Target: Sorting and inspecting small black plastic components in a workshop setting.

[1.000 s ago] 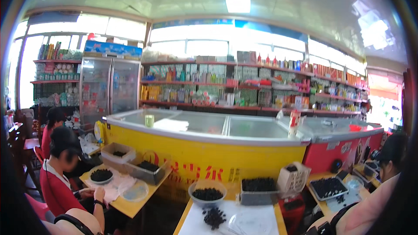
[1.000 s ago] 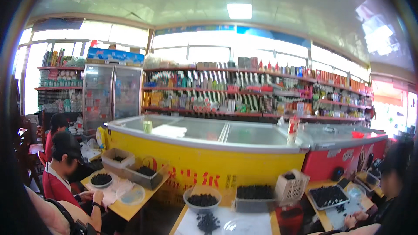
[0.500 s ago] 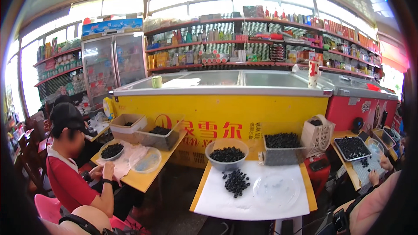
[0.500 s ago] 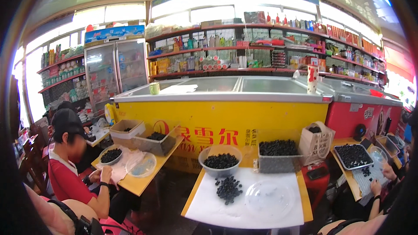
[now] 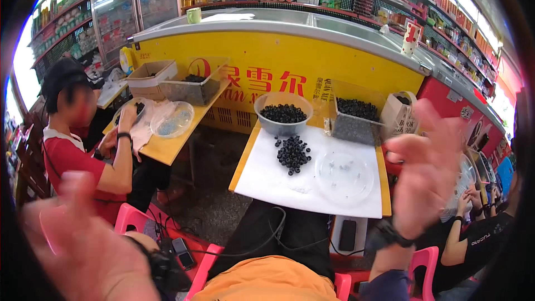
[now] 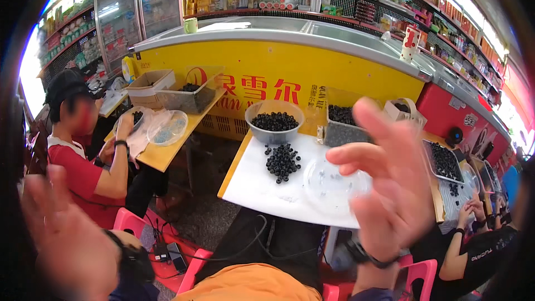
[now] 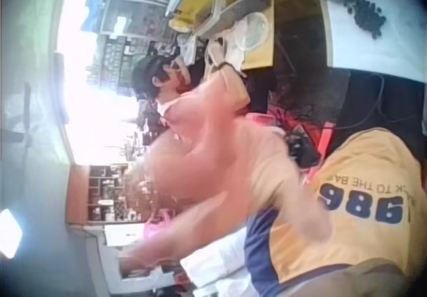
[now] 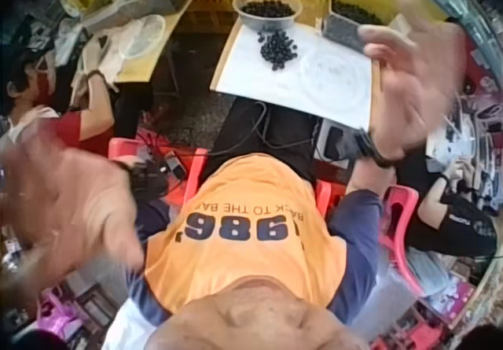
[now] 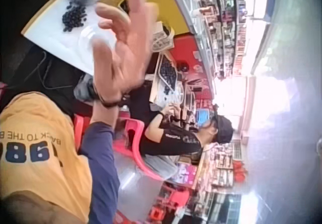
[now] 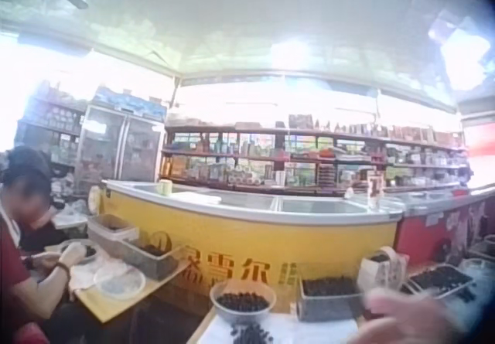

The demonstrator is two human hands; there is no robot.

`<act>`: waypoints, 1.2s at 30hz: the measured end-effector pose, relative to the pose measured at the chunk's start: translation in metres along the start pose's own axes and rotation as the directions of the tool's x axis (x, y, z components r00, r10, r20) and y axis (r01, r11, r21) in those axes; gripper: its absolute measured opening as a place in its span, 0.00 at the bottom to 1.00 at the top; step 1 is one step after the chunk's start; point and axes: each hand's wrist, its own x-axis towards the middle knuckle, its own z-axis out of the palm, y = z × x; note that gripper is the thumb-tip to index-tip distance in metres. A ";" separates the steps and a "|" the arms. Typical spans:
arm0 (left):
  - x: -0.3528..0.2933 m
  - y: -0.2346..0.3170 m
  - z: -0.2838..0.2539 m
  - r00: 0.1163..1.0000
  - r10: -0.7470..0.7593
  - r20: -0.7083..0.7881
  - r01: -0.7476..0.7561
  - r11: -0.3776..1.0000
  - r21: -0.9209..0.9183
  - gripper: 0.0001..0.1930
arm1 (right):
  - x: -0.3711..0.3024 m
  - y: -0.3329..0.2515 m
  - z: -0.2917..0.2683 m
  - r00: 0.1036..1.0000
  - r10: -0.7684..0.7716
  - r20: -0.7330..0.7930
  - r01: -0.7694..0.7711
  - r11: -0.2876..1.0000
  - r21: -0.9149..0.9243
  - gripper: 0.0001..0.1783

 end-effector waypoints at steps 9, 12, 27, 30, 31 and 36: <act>-0.143 -0.019 0.218 0.249 -0.303 0.920 0.860 -0.368 -0.354 0.21 | -0.212 0.223 0.064 0.703 0.633 0.323 -0.467 0.754 -0.462 0.11; -0.195 -0.015 0.265 0.075 -0.232 0.970 0.795 -0.573 -0.198 0.19 | -0.227 0.247 0.073 0.721 0.598 0.349 -0.362 0.755 -0.546 0.12; -0.262 0.004 0.316 0.054 -0.048 0.997 0.551 -0.831 -0.070 0.15 | -0.214 0.164 0.075 0.345 0.854 0.389 -0.908 0.408 -0.091 0.15; -0.266 0.009 0.311 0.094 0.025 0.995 0.515 -0.857 -0.027 0.13 | -0.219 0.143 0.074 0.460 0.775 0.432 -0.763 0.594 -0.254 0.15; -0.265 0.011 0.309 0.100 0.038 0.994 0.518 -0.855 -0.020 0.13 | -0.220 0.141 0.075 0.506 0.725 0.467 -0.673 0.671 -0.313 0.16; -0.272 0.011 0.308 0.053 0.063 0.997 0.542 -0.840 0.024 0.12 | -0.218 0.131 0.074 0.547 0.659 0.517 -0.544 0.749 -0.378 0.19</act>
